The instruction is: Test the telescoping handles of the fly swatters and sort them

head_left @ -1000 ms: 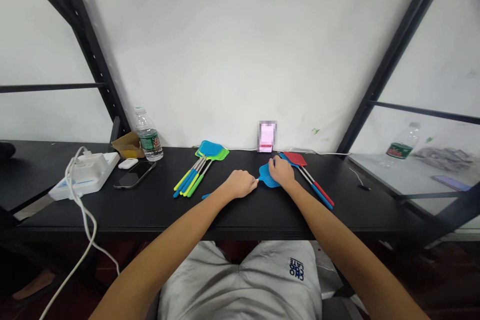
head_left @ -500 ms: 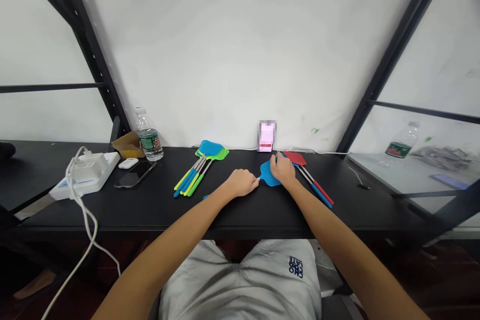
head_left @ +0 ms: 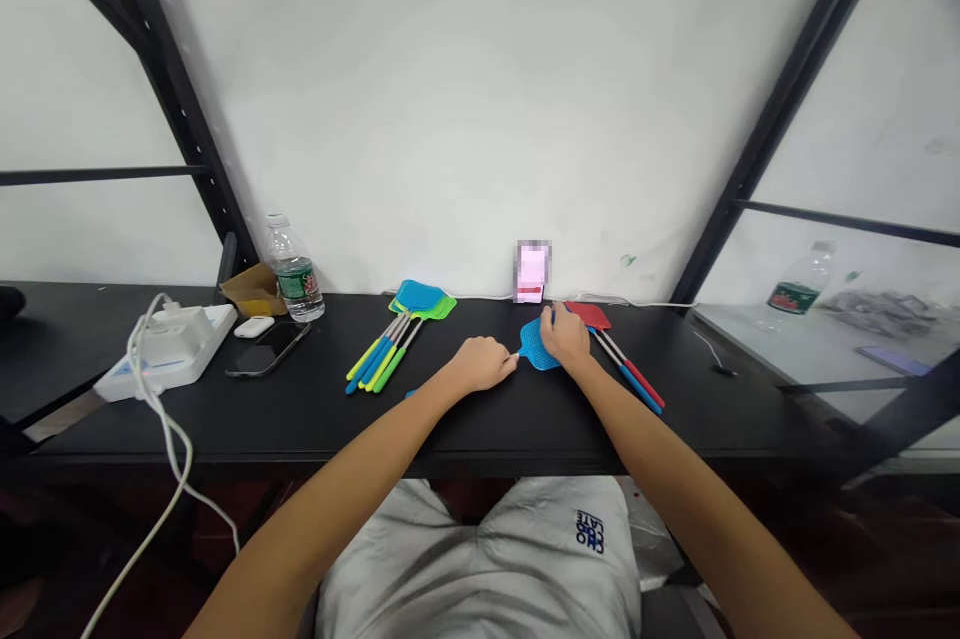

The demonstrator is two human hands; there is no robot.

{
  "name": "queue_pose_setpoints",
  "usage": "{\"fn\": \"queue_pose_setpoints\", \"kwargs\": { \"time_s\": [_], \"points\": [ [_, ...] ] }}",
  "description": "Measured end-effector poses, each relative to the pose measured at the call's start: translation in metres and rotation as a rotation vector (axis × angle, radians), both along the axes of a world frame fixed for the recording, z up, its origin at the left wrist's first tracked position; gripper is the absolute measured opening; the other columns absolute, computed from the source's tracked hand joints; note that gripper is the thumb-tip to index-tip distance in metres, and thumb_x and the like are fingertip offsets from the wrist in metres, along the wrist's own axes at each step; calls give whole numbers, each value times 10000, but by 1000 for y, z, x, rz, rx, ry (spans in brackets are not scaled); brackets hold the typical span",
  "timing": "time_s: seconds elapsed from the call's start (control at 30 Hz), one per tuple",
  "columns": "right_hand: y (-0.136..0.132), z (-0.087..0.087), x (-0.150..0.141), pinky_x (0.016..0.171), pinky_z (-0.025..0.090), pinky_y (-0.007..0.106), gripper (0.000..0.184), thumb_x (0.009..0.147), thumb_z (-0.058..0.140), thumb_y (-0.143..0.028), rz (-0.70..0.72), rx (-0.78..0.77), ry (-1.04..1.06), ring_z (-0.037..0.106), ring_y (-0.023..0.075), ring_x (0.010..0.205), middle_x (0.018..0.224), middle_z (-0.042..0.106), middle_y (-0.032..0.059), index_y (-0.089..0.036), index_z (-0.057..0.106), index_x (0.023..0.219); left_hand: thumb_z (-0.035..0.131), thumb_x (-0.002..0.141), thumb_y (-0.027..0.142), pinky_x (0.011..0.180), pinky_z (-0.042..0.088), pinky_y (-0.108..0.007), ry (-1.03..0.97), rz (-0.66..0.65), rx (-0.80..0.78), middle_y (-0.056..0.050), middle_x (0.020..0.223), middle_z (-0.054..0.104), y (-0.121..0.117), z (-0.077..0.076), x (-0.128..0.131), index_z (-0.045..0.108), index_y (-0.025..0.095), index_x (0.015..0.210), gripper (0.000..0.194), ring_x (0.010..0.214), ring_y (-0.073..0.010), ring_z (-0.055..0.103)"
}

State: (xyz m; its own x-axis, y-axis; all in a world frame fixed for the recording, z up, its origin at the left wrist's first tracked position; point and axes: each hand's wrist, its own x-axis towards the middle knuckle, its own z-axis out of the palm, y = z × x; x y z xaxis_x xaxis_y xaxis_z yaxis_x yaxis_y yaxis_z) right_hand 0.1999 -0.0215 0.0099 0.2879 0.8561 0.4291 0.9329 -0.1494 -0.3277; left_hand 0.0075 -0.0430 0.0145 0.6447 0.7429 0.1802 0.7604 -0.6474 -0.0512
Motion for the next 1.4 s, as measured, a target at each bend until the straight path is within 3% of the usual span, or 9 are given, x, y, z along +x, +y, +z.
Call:
{"fn": "queue_pose_setpoints", "kwargs": {
  "time_s": [0.33,1.4],
  "points": [
    [1,-3,3,752,370,300,421,1013,288,-379,1,49,1,627,242,883,928,676,149,-118,595,1138,256,969,497,700,480,-350,-38,-31,-9,-132,815,715,4,-1,-1,740,180,778,610,793,-272,680],
    [3,-6,10,661,289,281,390,1009,311,-356,-9,150,-33,572,209,759,841,657,118,-124,623,1043,234,968,539,718,471,-336,-56,-33,-52,-135,822,712,4,1,-2,728,180,764,644,803,-263,675]
  ]
}}
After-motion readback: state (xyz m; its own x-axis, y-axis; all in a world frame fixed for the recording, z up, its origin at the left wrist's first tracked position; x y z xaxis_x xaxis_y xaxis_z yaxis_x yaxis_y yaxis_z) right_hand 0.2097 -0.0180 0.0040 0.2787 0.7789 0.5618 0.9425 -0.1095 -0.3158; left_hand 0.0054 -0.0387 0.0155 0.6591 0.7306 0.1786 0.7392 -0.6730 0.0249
